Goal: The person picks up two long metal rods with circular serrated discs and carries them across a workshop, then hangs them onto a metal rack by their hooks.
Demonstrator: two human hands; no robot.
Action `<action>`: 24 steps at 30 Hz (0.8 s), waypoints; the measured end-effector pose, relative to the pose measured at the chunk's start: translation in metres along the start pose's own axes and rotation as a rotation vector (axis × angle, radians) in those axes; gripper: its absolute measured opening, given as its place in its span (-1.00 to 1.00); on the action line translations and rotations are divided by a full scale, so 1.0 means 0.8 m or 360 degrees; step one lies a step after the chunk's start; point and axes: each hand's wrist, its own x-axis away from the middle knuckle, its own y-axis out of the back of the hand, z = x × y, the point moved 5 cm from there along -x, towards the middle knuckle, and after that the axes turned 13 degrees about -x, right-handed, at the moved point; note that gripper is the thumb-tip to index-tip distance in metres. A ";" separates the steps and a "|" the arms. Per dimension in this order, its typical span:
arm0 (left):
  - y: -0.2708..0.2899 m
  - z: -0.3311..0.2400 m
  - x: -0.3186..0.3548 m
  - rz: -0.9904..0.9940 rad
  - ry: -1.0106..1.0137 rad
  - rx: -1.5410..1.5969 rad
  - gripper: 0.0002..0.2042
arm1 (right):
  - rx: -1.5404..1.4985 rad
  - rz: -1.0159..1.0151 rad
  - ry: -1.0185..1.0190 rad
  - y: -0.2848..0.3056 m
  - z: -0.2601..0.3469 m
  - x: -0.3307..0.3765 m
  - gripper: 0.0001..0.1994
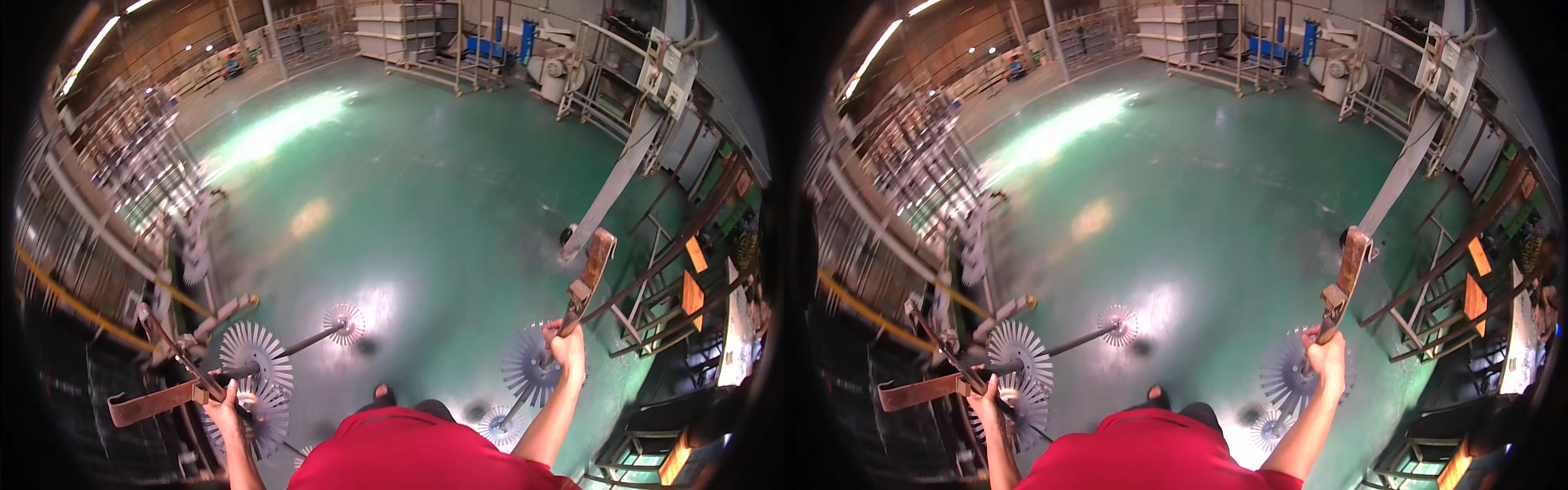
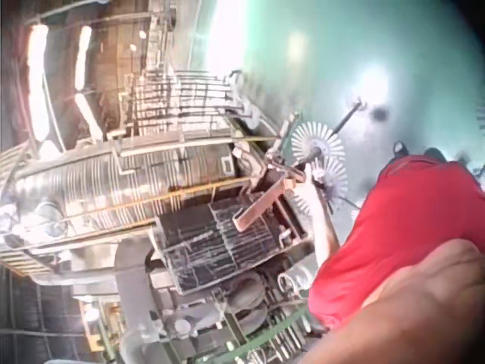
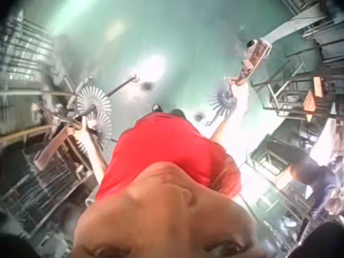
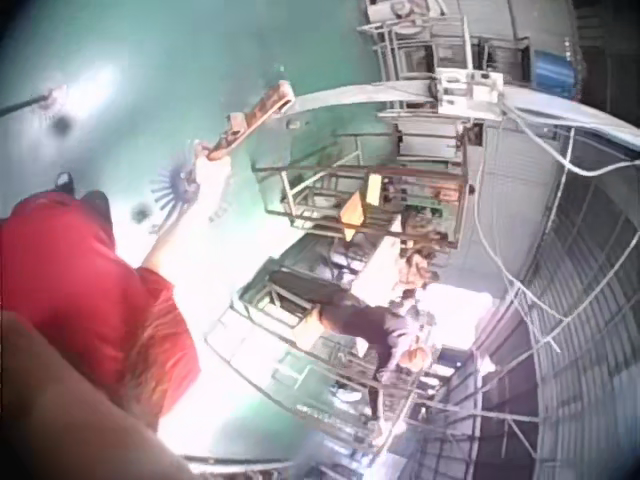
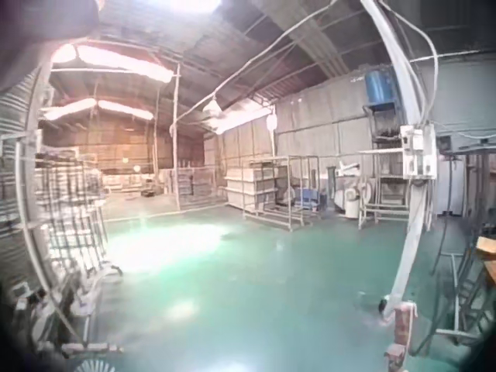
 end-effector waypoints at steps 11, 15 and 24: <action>-0.467 -0.080 -0.386 0.0200 -0.0018 0.0208 -0.65 | -0.0010 -0.0344 -0.0039 -0.219 0.082 -0.420 -0.91; -0.622 -0.138 -0.488 0.0274 0.0013 0.0154 -0.60 | 0.0028 -0.0264 -0.0161 -0.328 0.157 -0.603 -0.88; -1.003 -0.222 -0.767 0.0333 0.0030 0.0278 -0.63 | -0.0077 -0.0145 -0.0006 -0.555 0.330 -0.995 -0.90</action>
